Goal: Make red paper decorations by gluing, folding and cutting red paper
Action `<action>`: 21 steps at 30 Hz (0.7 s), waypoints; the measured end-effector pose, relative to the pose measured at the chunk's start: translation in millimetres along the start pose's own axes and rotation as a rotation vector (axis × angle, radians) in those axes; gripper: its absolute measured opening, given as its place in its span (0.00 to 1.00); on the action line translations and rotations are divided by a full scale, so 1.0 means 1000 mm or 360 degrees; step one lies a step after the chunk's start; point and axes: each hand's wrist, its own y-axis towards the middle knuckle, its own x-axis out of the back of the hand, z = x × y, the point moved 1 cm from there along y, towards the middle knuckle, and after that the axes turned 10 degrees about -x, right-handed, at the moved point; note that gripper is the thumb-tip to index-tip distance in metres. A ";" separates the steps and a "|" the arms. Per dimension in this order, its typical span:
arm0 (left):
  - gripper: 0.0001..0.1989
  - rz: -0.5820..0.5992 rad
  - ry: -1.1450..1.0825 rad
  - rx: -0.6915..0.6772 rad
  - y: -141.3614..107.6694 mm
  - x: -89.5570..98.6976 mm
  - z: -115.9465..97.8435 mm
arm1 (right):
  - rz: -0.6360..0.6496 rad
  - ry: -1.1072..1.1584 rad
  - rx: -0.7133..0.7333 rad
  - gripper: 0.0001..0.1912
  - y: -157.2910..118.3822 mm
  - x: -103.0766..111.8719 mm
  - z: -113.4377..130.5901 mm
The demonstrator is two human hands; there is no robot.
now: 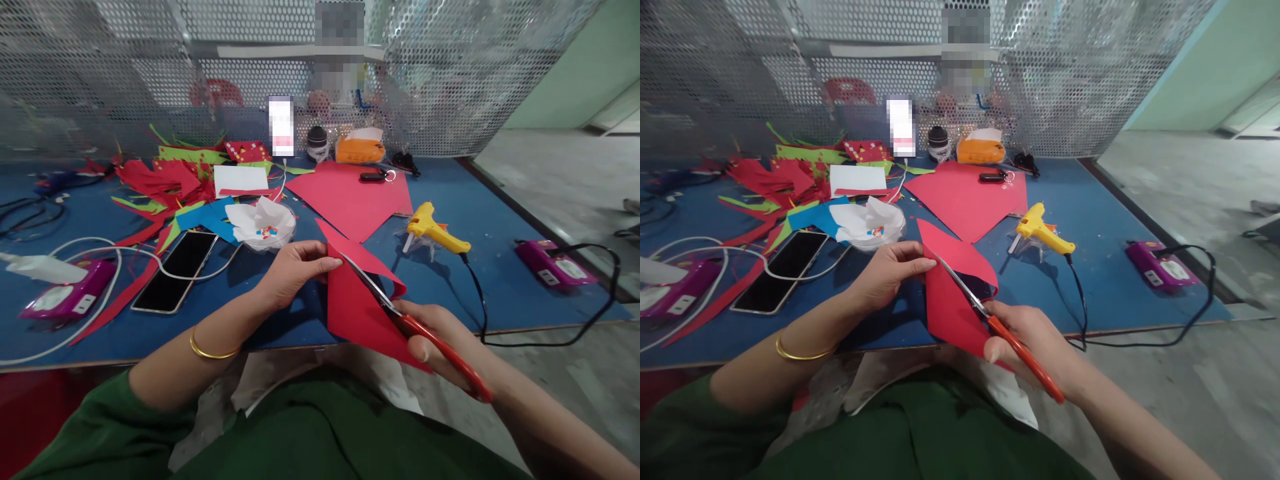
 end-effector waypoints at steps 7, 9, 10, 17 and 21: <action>0.36 -0.0156 0.0304 -0.0428 -0.004 -0.001 -0.016 | 0.0080 0.0068 -0.0047 0.44 -0.002 0.003 0.003; 0.35 -0.0117 0.0371 -0.0481 -0.005 0.000 -0.017 | 0.0091 0.0081 -0.0037 0.44 -0.003 0.004 0.004; 0.33 -0.0108 0.0388 -0.0504 -0.005 0.001 -0.017 | 0.0090 0.0084 -0.0033 0.44 -0.004 0.004 0.004; 0.21 -0.0025 0.0287 -0.0430 -0.003 0.004 -0.018 | 0.0107 0.0119 -0.0085 0.43 -0.011 0.005 0.008; 0.18 -0.0285 0.0238 -0.0470 0.002 0.012 -0.019 | 0.0139 0.0192 -0.0032 0.43 -0.016 0.009 0.014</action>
